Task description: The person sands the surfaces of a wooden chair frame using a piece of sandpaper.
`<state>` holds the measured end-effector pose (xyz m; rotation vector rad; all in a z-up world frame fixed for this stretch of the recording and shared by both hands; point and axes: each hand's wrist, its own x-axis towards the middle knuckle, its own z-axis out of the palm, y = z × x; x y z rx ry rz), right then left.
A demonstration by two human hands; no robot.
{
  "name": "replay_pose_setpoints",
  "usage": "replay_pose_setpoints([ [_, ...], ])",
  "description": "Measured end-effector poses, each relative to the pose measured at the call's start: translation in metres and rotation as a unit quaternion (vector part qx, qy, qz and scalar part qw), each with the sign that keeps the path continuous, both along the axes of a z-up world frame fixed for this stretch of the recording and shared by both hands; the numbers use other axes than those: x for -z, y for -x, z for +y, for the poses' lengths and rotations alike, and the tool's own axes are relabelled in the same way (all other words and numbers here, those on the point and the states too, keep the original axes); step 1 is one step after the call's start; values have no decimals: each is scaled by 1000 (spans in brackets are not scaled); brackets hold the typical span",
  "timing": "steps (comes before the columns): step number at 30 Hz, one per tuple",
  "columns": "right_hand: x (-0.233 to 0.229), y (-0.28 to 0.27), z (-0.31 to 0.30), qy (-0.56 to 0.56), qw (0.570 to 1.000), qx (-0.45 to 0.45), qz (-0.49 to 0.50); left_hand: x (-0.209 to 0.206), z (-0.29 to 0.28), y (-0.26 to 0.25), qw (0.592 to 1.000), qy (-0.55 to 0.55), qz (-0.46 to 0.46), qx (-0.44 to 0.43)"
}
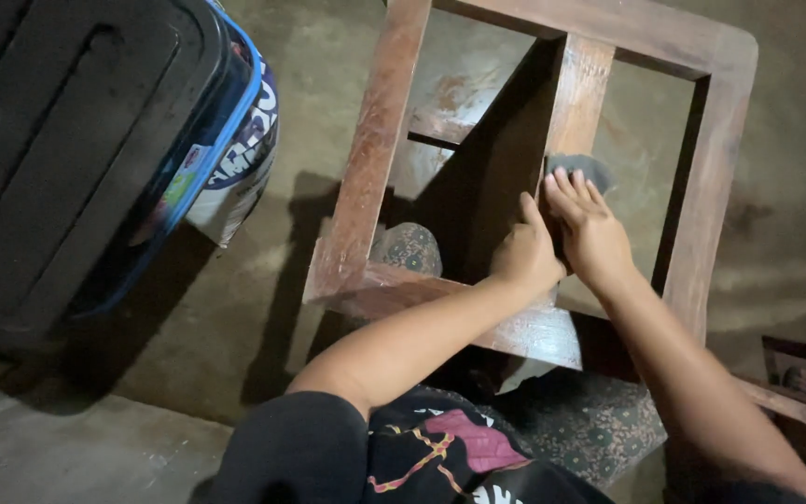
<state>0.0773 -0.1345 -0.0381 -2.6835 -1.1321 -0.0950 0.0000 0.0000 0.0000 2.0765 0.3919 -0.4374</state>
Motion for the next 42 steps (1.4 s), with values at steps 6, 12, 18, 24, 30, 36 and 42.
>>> replay_pose_setpoints([
  [6,22,-190,68,-7,992,-8,-126,-40,15,8,1000,19,-9,-7],
  [12,25,-182,81,3,993,16,-120,-59,18,16,1000,21,4,-6],
  [18,1,6,1,-23,999,15,31,26,-11,-2,987,-151,-54,20],
  [24,18,-100,24,-43,998,-2,-52,-31,6,10,992,-112,-56,14],
  [30,-5,-202,95,-25,995,101,10,114,-35,-20,955,-246,-163,-42],
  [36,19,-72,24,-23,999,4,-28,7,-4,2,993,-105,-53,7],
  [42,27,-15,-16,39,999,22,15,20,-8,0,989,-110,-96,-17],
])
